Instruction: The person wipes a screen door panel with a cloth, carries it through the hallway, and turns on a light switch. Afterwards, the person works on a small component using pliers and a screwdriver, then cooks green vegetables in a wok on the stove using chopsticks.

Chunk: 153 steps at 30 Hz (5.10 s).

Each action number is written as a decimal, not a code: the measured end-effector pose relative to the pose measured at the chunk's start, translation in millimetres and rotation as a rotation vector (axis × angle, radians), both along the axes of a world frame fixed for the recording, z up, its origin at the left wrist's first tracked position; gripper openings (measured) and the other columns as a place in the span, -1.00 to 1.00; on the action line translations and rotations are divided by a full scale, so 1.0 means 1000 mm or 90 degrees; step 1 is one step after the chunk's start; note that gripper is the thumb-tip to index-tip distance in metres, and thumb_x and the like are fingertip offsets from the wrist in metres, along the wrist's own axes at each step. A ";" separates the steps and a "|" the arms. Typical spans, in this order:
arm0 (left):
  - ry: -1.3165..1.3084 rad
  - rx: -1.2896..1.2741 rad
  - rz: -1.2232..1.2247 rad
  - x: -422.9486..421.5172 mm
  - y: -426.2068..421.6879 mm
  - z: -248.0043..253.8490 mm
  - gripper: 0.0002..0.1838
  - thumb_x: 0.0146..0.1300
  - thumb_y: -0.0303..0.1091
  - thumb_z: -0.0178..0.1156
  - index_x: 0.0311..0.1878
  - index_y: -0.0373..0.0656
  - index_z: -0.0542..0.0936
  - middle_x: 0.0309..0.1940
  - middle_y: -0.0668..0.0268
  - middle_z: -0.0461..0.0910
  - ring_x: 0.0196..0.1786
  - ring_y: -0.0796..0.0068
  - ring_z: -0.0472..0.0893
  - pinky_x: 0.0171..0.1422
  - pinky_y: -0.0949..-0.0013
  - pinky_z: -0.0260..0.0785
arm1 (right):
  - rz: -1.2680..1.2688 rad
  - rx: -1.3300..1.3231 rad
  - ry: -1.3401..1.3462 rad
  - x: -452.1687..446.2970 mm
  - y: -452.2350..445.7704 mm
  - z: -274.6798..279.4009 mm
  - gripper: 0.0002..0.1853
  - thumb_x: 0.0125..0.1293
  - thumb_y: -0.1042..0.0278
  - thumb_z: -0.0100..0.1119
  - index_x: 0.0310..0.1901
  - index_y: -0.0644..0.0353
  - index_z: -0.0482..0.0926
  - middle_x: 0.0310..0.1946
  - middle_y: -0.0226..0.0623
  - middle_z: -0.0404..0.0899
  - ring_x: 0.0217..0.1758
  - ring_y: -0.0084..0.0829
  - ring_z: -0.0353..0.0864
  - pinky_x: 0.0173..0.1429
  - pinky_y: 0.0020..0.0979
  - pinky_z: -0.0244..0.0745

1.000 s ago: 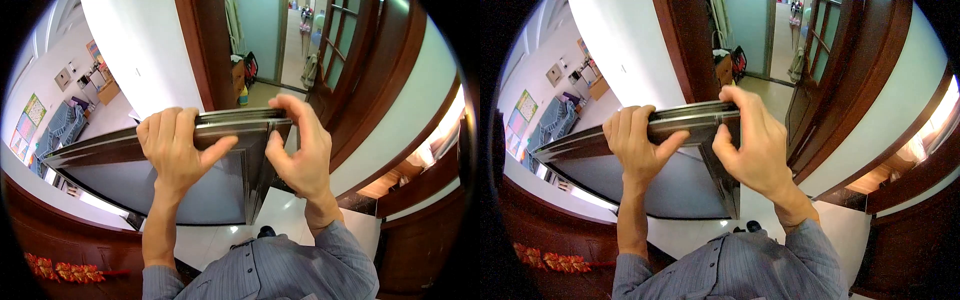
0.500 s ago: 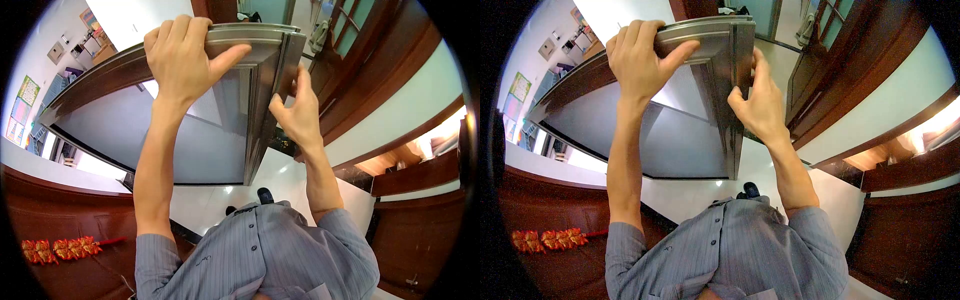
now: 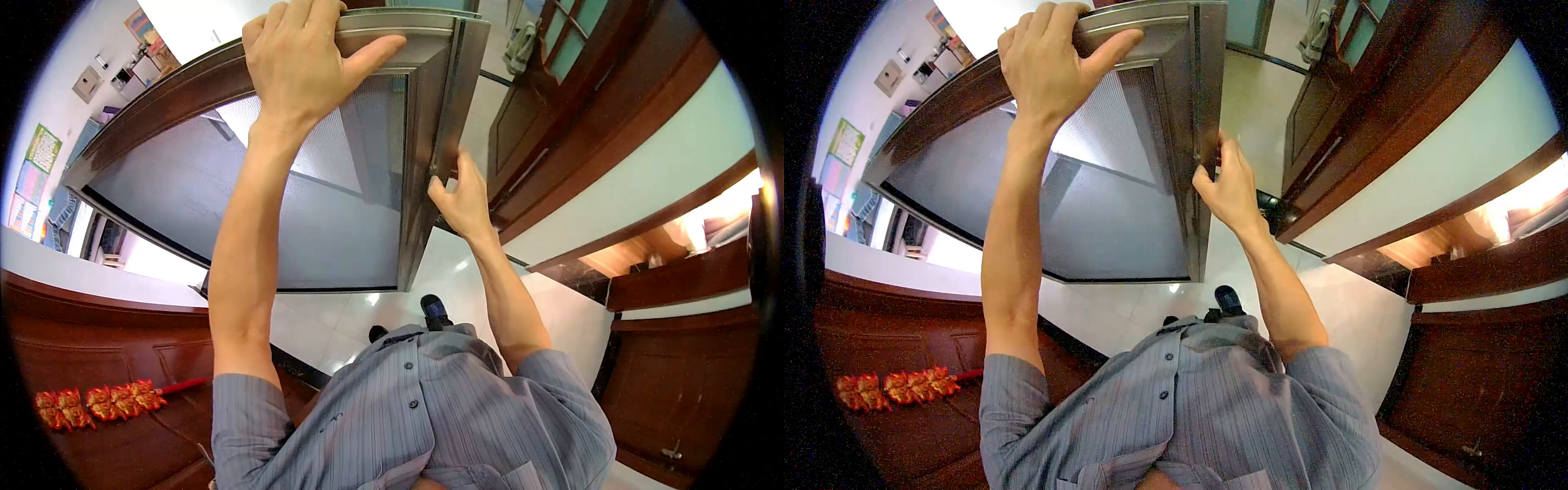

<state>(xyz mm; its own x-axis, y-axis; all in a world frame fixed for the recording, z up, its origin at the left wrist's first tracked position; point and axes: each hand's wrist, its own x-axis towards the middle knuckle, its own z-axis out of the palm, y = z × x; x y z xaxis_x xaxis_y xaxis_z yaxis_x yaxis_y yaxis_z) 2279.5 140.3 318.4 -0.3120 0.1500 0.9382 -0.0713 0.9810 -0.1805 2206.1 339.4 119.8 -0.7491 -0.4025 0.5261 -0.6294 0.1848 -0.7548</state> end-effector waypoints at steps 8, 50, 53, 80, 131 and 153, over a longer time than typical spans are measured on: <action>-0.012 0.004 0.023 -0.005 0.004 -0.002 -0.45 -0.02 0.19 0.42 -0.34 -0.17 0.55 -0.46 0.23 0.46 -0.31 0.19 0.46 -0.10 0.16 0.20 | -0.012 -0.004 -0.011 -0.005 -0.001 -0.038 -0.43 0.12 0.44 0.19 0.21 0.37 0.39 -0.06 0.14 0.58 0.01 0.07 0.62 0.14 -0.12 0.49; -0.023 -0.033 0.074 -0.007 -0.023 -0.015 -0.39 -0.07 0.32 0.41 -0.32 -0.10 0.62 -0.42 0.32 0.52 -0.28 0.25 0.52 -0.05 0.13 0.23 | 0.370 0.226 -0.331 -0.028 0.027 -0.120 -0.38 0.13 0.26 0.42 0.20 0.33 0.47 0.09 -0.06 0.60 0.14 -0.17 0.59 0.29 -0.24 0.41; -0.040 -0.002 0.092 -0.003 -0.016 -0.013 -0.38 -0.04 0.30 0.40 -0.25 -0.13 0.63 -0.38 0.29 0.54 -0.26 0.23 0.52 -0.01 0.17 0.21 | 0.343 0.083 -0.292 -0.024 0.015 -0.068 -0.41 0.17 0.33 0.38 0.21 0.38 0.43 0.12 -0.07 0.55 0.18 -0.23 0.53 0.32 -0.27 0.36; -0.074 0.070 0.165 0.232 -0.365 -0.002 -0.64 0.40 -0.14 0.02 -0.38 -0.18 0.60 -0.41 0.10 0.62 -0.24 0.00 0.63 -0.11 0.03 0.41 | -0.179 -0.408 -0.421 0.027 -0.046 -0.047 -0.24 0.58 -0.17 -0.27 0.51 0.36 0.05 0.53 -0.08 0.08 0.53 -0.21 0.14 0.61 -0.22 -0.03; 0.435 1.104 -0.312 0.299 -0.715 -0.202 -0.54 0.46 0.06 -0.09 -0.25 -0.16 0.55 -0.38 0.37 0.50 -0.30 0.50 0.45 -0.17 0.40 0.29 | -0.537 -0.631 -0.346 0.081 -0.186 -0.098 -0.52 0.45 0.19 -0.09 0.16 0.45 0.50 0.16 -0.01 0.54 0.09 -0.11 0.58 0.17 0.00 0.58; 0.595 0.981 -0.249 0.335 -1.203 -0.279 -0.61 0.41 -0.07 -0.06 -0.59 0.11 0.31 -0.66 0.51 0.27 -0.64 0.57 0.28 -0.57 0.35 0.10 | -0.338 -0.659 -0.498 -0.055 -0.749 -0.227 -0.52 0.47 0.13 -0.08 0.24 0.31 0.48 0.23 -0.18 0.49 0.10 -0.15 0.54 0.11 -0.06 0.57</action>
